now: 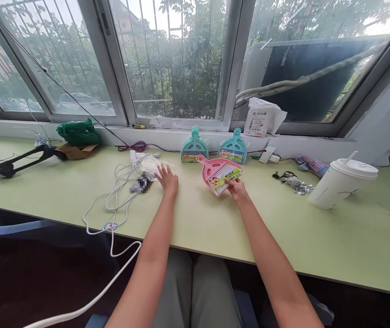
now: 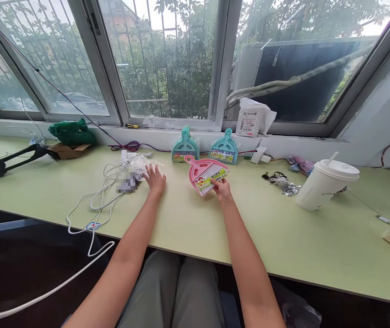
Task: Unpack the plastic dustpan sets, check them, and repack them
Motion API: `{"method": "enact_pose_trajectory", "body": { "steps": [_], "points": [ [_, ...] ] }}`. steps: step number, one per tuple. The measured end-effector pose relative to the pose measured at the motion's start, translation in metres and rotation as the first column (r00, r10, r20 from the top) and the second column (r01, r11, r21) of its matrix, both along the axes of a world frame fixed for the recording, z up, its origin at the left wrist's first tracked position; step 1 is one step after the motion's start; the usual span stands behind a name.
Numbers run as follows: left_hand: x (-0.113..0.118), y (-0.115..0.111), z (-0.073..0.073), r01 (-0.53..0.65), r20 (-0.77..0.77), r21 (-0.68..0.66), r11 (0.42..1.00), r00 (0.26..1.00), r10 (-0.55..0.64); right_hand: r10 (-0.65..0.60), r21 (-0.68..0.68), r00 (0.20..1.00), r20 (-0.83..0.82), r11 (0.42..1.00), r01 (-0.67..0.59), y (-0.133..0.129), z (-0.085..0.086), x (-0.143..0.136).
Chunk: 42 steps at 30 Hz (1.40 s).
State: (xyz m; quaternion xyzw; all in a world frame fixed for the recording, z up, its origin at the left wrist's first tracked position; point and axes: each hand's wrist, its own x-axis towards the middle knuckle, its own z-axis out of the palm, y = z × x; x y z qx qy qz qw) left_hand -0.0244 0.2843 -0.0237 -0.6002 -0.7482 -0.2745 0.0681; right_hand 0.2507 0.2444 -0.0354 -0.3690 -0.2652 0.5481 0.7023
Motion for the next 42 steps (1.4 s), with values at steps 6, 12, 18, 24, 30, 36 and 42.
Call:
{"method": "enact_pose_trajectory", "body": {
  "steps": [6,12,18,24,30,36,42],
  "points": [
    [0.006,0.001,0.009,0.181,0.039,-0.167,0.969,0.983,-0.177,-0.016,-0.018,1.0,-0.001,1.0,0.016,0.002,0.001,0.002],
    [0.034,-0.009,0.009,0.173,-0.01,-0.272,0.947,0.983,-0.183,0.0,-0.041,1.0,0.022,0.999,0.001,0.0,0.002,0.005],
    [0.022,-0.009,0.011,0.161,0.031,-0.314,0.936,0.987,-0.159,0.041,-0.049,0.998,0.056,0.998,-0.038,-0.002,0.006,0.005],
    [0.019,-0.006,0.016,0.368,0.149,-0.313,0.876,0.929,-0.338,0.059,-0.086,0.992,0.107,0.995,-0.05,-0.003,0.01,0.004],
    [0.023,-0.006,0.009,0.273,0.035,-0.22,0.936,0.961,-0.273,0.087,-0.111,0.991,0.106,0.991,-0.075,-0.007,0.012,0.006],
    [0.019,-0.004,0.009,0.221,-0.077,-0.211,0.952,0.967,-0.242,0.251,-0.188,0.962,0.112,0.956,-0.227,-0.01,0.015,0.012],
    [0.027,-0.012,0.016,0.197,-0.09,0.012,0.98,0.977,-0.195,0.087,-0.251,0.991,0.102,0.966,-0.059,-0.006,0.012,0.001]
  ]
}}
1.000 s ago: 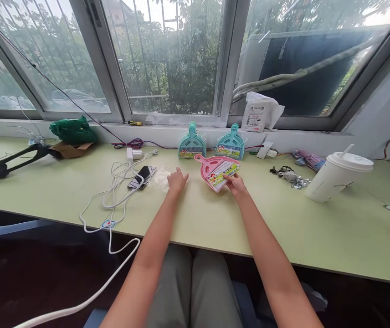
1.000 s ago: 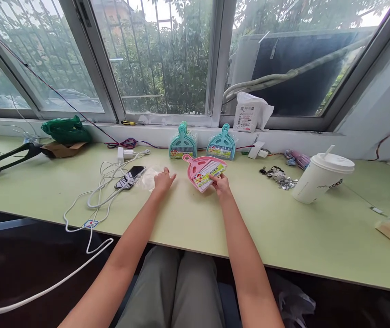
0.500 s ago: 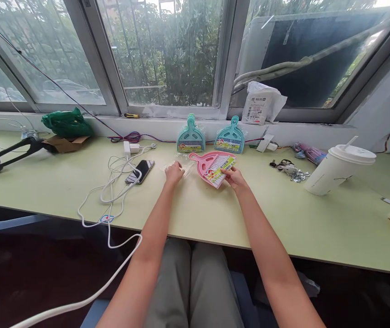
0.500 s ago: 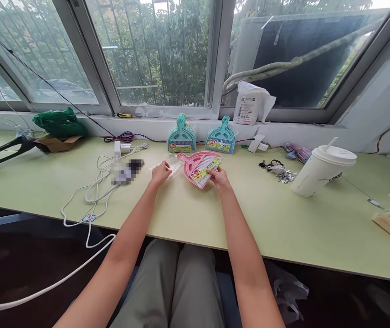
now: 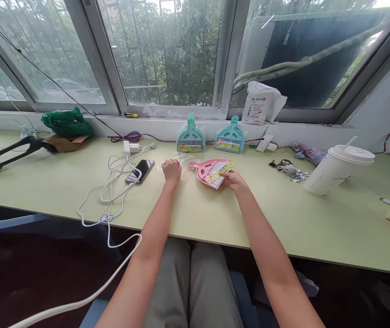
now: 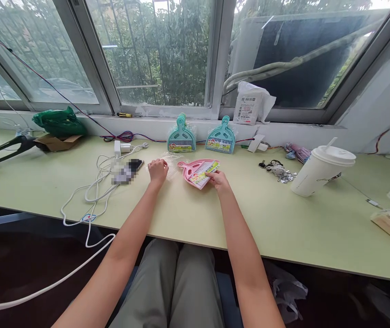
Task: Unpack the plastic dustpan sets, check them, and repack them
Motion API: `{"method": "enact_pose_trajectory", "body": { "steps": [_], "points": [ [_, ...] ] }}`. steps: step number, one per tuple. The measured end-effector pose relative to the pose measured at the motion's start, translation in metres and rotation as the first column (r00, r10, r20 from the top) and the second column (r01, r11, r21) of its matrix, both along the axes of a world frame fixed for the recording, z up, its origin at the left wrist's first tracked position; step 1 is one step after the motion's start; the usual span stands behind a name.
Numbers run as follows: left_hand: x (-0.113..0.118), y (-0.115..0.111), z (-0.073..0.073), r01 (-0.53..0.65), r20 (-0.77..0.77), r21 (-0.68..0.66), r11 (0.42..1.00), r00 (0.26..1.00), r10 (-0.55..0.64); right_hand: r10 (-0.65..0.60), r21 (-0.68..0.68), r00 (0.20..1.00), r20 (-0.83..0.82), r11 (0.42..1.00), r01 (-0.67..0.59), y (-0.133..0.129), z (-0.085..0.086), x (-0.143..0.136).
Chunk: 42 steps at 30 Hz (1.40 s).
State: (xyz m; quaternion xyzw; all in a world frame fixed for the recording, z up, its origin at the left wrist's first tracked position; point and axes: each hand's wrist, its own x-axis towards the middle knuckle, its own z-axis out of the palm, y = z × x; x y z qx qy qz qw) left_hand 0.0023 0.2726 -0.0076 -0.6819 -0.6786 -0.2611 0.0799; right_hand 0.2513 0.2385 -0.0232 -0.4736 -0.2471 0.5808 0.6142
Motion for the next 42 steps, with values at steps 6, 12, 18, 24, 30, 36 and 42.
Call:
{"method": "enact_pose_trajectory", "body": {
  "steps": [6,12,18,24,30,36,42],
  "points": [
    [0.014,-0.015,0.013,0.1,0.044,0.128,0.987,0.993,-0.106,0.069,0.047,0.997,-0.047,0.997,-0.067,-0.003,0.005,-0.016],
    [0.029,-0.024,0.018,0.355,-0.012,0.157,0.921,0.934,-0.358,0.106,0.079,0.991,-0.077,0.992,-0.1,-0.005,0.004,-0.025],
    [0.038,-0.032,0.025,0.285,0.183,0.299,0.911,0.92,-0.348,0.034,0.165,0.988,-0.148,0.986,-0.009,-0.005,0.002,-0.031],
    [0.03,-0.015,0.025,0.076,0.837,0.098,0.992,0.533,-0.124,-0.024,0.262,0.981,-0.193,0.962,0.075,-0.007,0.006,-0.037],
    [0.051,-0.016,0.011,0.742,0.98,0.142,0.655,-0.013,-0.198,-0.065,0.24,0.984,-0.167,0.965,0.105,-0.004,0.007,-0.04],
    [0.063,-0.028,0.009,0.817,0.99,0.045,0.574,0.042,-0.138,-0.16,0.254,0.973,-0.167,0.947,0.199,0.001,0.006,-0.034],
    [0.057,-0.023,0.004,0.823,0.975,0.084,0.562,0.048,-0.216,-0.108,0.267,0.981,-0.163,0.952,0.149,0.002,0.007,-0.032]
  ]
}}
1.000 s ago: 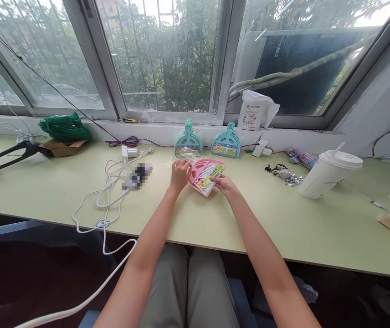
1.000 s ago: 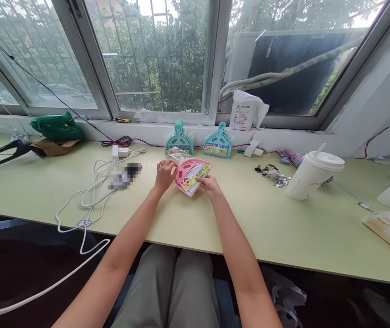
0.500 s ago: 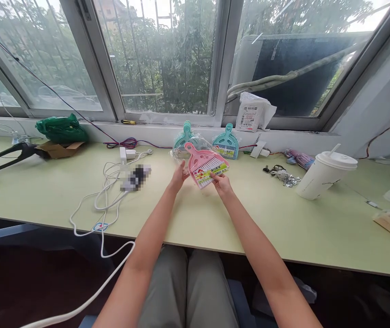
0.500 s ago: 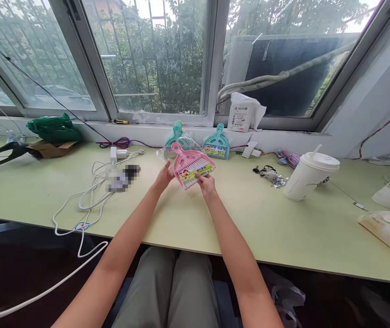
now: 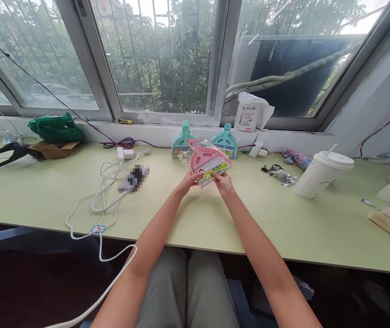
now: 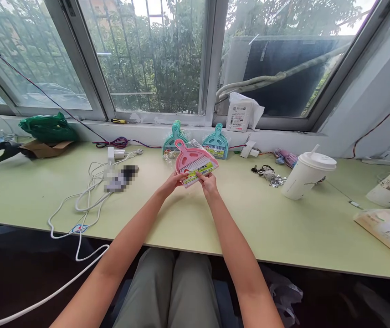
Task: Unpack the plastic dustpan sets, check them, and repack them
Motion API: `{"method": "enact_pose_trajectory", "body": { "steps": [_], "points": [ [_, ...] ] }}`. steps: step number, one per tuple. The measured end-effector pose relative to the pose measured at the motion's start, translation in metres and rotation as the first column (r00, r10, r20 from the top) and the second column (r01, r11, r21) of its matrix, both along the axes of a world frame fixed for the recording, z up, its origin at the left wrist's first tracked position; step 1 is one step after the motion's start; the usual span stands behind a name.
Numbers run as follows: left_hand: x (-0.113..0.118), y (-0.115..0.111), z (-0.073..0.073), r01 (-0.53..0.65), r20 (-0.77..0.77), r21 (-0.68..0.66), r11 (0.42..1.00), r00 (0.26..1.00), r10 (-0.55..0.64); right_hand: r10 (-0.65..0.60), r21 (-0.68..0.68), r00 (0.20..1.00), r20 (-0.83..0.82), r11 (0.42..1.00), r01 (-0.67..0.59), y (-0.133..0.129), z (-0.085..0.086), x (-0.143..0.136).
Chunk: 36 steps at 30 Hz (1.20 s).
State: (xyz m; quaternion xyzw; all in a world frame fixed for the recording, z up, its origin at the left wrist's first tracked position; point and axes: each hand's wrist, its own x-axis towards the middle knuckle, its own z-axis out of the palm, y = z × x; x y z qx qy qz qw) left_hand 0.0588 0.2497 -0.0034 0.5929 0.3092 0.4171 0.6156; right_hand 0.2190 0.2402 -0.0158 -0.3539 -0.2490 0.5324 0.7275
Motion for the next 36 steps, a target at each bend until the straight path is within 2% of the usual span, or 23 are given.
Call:
{"method": "enact_pose_trajectory", "body": {
  "steps": [5,8,10,12,16,19,26,30,34,35,36],
  "points": [
    [0.003,-0.006,0.0,0.141,-0.031,0.011,0.99,0.99,-0.14,-0.051,0.024,0.999,-0.01,0.998,0.051,0.0,0.001,0.005],
    [0.011,-0.008,0.003,0.159,0.122,-0.017,0.987,0.98,-0.156,-0.092,0.048,0.995,-0.041,0.994,0.094,0.0,0.0,0.005],
    [0.015,-0.007,0.005,0.126,0.26,-0.03,0.992,0.959,-0.114,-0.096,0.055,0.994,-0.051,0.994,0.099,0.001,-0.002,0.003],
    [0.017,-0.005,0.005,0.091,0.333,-0.06,0.994,0.941,-0.066,-0.088,0.068,0.995,-0.036,0.994,0.09,0.001,-0.004,0.0],
    [0.02,-0.002,-0.002,0.039,0.294,-0.127,0.991,0.956,0.0,-0.118,0.096,0.993,0.0,0.988,0.118,0.002,-0.005,-0.003],
    [0.022,-0.002,-0.007,0.019,0.265,-0.116,0.993,0.964,0.012,-0.127,0.102,0.992,0.014,0.987,0.125,0.003,-0.004,0.001],
    [0.021,-0.007,-0.003,-0.069,0.086,-0.009,0.998,0.994,0.07,0.004,0.02,0.995,0.103,1.0,-0.006,0.007,-0.003,0.016],
    [0.018,-0.009,0.001,-0.05,0.088,-0.004,0.999,0.995,0.05,0.062,-0.018,0.975,0.211,0.998,-0.06,0.006,-0.005,0.025],
    [0.01,-0.003,0.004,-0.055,0.136,-0.079,0.995,0.988,0.066,0.19,-0.083,0.916,0.353,0.982,-0.172,0.002,-0.005,0.034],
    [0.007,-0.001,0.005,-0.076,0.142,-0.097,0.992,0.986,0.089,0.183,-0.1,0.894,0.41,0.983,-0.155,0.001,-0.004,0.035],
    [0.003,0.002,0.005,-0.104,0.151,-0.115,0.988,0.981,0.121,0.119,-0.092,0.869,0.48,0.992,-0.084,-0.001,-0.003,0.037]
  ]
}}
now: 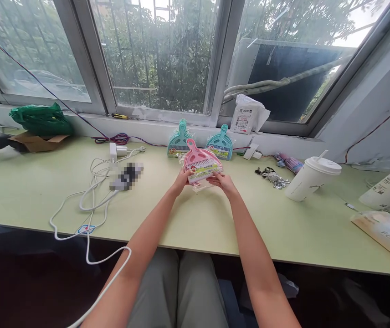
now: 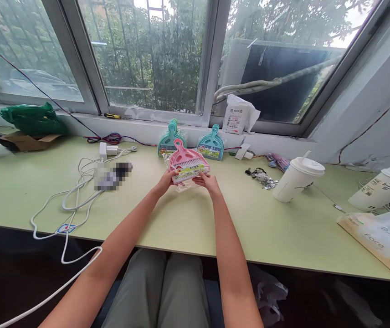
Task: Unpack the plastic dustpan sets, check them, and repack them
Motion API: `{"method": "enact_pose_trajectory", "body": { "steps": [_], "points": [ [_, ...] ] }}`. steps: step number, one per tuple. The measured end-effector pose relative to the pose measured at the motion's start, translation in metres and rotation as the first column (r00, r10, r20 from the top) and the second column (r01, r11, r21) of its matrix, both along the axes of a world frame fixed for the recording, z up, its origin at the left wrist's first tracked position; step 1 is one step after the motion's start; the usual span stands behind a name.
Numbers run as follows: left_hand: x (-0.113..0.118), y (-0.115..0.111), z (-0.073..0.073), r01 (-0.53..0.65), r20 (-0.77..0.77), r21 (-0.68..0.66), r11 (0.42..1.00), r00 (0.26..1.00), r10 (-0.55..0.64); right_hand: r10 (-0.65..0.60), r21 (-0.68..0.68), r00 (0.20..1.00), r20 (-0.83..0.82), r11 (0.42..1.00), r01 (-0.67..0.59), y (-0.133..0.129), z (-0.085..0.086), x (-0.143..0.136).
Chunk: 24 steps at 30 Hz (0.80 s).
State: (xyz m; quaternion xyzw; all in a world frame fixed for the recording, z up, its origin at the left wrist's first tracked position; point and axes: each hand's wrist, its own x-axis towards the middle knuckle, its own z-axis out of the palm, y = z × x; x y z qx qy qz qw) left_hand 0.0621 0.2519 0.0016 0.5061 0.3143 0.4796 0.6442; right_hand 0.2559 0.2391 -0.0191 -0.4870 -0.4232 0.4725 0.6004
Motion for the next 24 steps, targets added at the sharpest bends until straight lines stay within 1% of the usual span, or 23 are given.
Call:
{"method": "enact_pose_trajectory", "body": {
  "steps": [1,2,3,4,5,6,7,8,9,10,11,13,15,18,20,24],
  "points": [
    [-0.003,0.003,0.0,-0.036,0.017,-0.017,0.999,0.999,0.036,-0.117,0.056,0.989,0.088,0.992,0.112,-0.002,0.001,0.001],
    [-0.007,0.006,0.001,-0.076,0.037,-0.034,0.997,0.996,0.077,-0.271,0.158,0.946,0.178,0.957,0.244,-0.004,0.003,0.002],
    [-0.01,0.009,0.0,-0.112,0.055,-0.051,0.992,0.992,0.114,-0.426,0.291,0.866,0.263,0.89,0.35,-0.006,0.004,0.003],
    [-0.013,0.012,0.0,-0.14,0.072,-0.068,0.988,0.987,0.145,-0.542,0.428,0.767,0.343,0.817,0.385,-0.008,0.005,0.003],
    [-0.016,0.015,-0.001,-0.161,0.084,-0.084,0.983,0.982,0.168,-0.598,0.537,0.676,0.432,0.772,0.34,-0.009,0.006,0.003],
    [-0.018,0.017,-0.003,-0.171,0.091,-0.098,0.98,0.979,0.18,-0.599,0.595,0.599,0.531,0.767,0.24,-0.01,0.006,0.002],
    [-0.021,0.02,-0.005,-0.171,0.092,-0.114,0.979,0.979,0.182,-0.562,0.601,0.538,0.629,0.79,0.122,-0.01,0.005,0.002],
    [-0.022,0.022,-0.007,-0.163,0.088,-0.131,0.978,0.981,0.175,-0.505,0.573,0.49,0.711,0.82,0.014,-0.009,0.004,0.001],
    [-0.024,0.025,-0.01,-0.152,0.082,-0.149,0.977,0.983,0.165,-0.444,0.53,0.462,0.768,0.845,-0.07,-0.007,0.002,0.001],
    [-0.025,0.027,-0.012,-0.142,0.073,-0.165,0.976,0.985,0.156,-0.392,0.493,0.459,0.797,0.861,-0.121,-0.005,-0.001,0.001],
    [-0.026,0.029,-0.014,-0.131,0.058,-0.177,0.975,0.988,0.143,-0.356,0.47,0.476,0.804,0.871,-0.141,-0.003,-0.003,0.001],
    [-0.027,0.031,-0.017,-0.117,0.0,-0.2,0.973,0.993,0.119,-0.337,0.462,0.538,0.772,0.879,-0.113,0.002,-0.009,0.002],
    [-0.029,0.032,-0.017,-0.112,-0.073,-0.225,0.968,0.993,0.098,-0.355,0.483,0.597,0.72,0.873,-0.063,0.006,-0.012,0.004],
    [-0.032,0.029,-0.015,-0.08,-0.118,-0.238,0.968,0.992,0.053,-0.372,0.505,0.641,0.671,0.863,-0.027,0.009,-0.013,0.006],
    [-0.034,0.026,-0.013,-0.024,-0.115,-0.21,0.977,0.993,0.0,-0.383,0.499,0.646,0.66,0.867,0.005,0.008,-0.013,0.006],
    [-0.032,0.019,-0.011,0.077,-0.125,-0.095,0.993,0.988,-0.089,-0.435,0.504,0.66,0.613,0.858,0.096,0.006,-0.011,0.003]
  ]
}}
